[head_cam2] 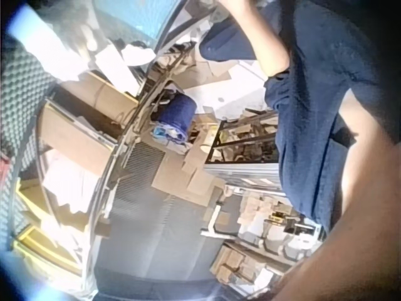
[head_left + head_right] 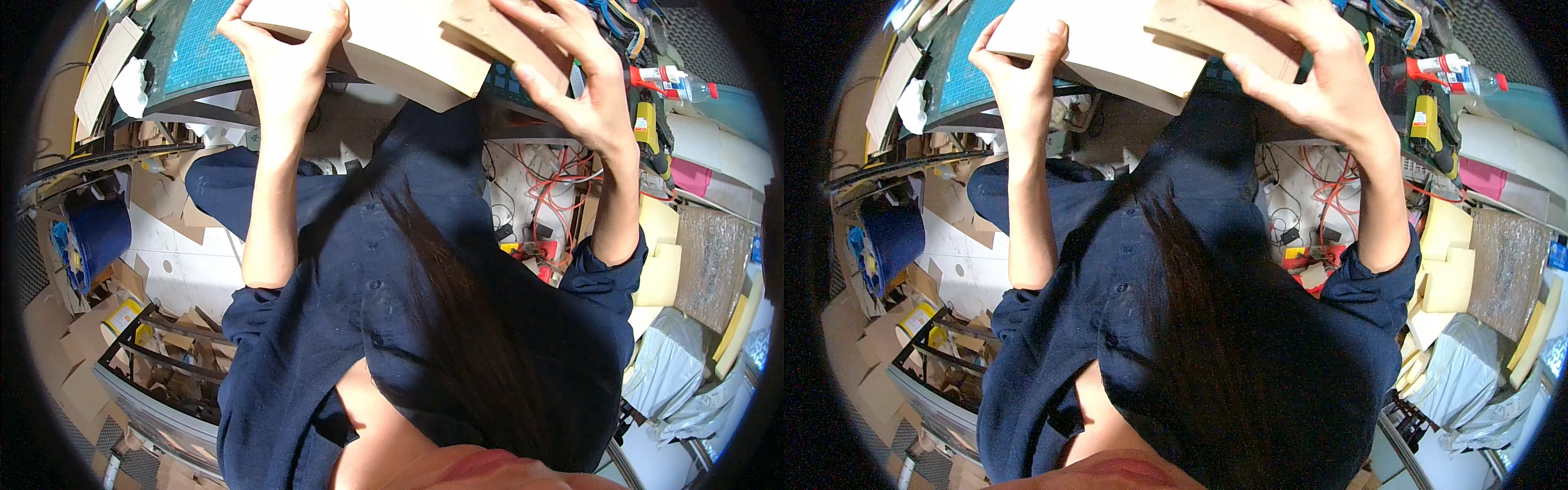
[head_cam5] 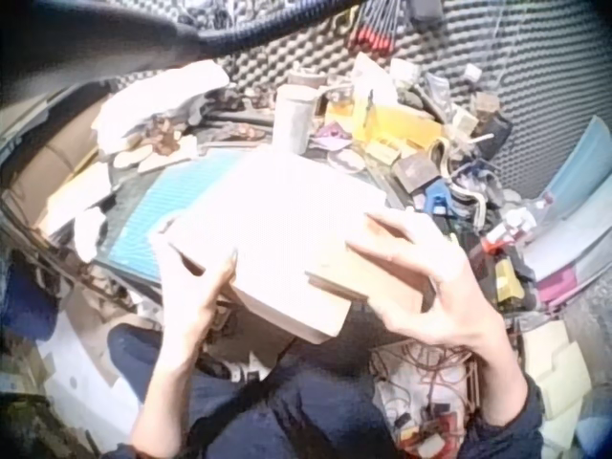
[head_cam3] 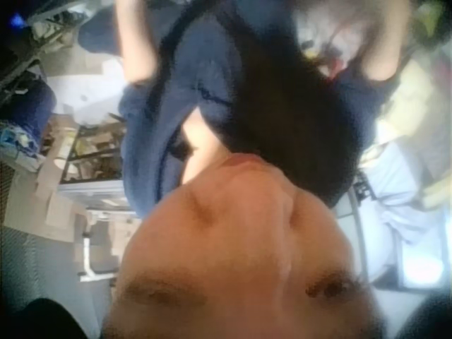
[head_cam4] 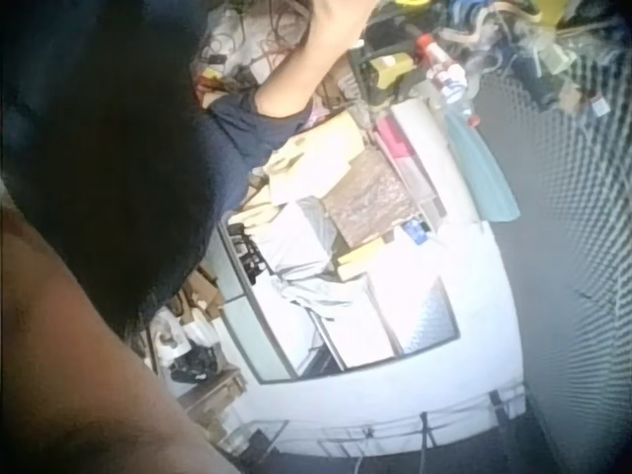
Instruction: The person picks up a flat cardboard piece and folds it into a box shape. They apply glue to the edges and press the flaps together to form the box. The person then picks up a smaller cardboard piece and attaches it to the box.
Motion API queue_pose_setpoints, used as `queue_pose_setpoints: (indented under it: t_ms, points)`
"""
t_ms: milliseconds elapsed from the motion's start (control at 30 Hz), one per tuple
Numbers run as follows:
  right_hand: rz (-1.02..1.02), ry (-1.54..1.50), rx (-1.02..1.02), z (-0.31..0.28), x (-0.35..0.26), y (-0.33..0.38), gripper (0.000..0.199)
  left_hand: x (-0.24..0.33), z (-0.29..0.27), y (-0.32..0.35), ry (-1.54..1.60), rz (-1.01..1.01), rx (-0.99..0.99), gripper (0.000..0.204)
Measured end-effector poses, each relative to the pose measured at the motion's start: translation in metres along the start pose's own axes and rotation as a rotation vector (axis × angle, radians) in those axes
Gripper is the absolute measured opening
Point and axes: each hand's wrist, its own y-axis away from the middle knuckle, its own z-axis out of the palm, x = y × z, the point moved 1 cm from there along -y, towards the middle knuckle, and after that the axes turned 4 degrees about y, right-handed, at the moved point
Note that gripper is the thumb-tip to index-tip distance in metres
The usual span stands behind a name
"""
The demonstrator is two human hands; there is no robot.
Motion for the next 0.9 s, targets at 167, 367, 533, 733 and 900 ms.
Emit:
queue_pose_setpoints:
  t_ms: [167,367,533,733,900]
  points:
    - [-0.005,-0.020,-0.062,0.014,-0.006,0.003,0.069,0.001,0.000,0.000,-0.024,0.009,0.003,0.092]
    - [-0.045,-0.101,-0.076,0.016,-0.018,-0.001,0.068,0.003,-0.001,0.000,-0.003,-0.026,0.004,0.092]
    - [-0.069,0.018,-0.042,0.015,-0.023,0.004,0.073,0.002,-0.001,0.001,-0.012,-0.020,0.003,0.093]
    - [0.326,-0.699,0.678,0.074,-0.036,0.041,0.091,0.001,0.000,-0.001,-0.027,-0.005,0.011,0.092]
    - [0.419,-0.761,0.887,0.143,-0.082,0.057,0.100,-0.002,-0.001,-0.001,0.005,-0.012,0.030,0.090]
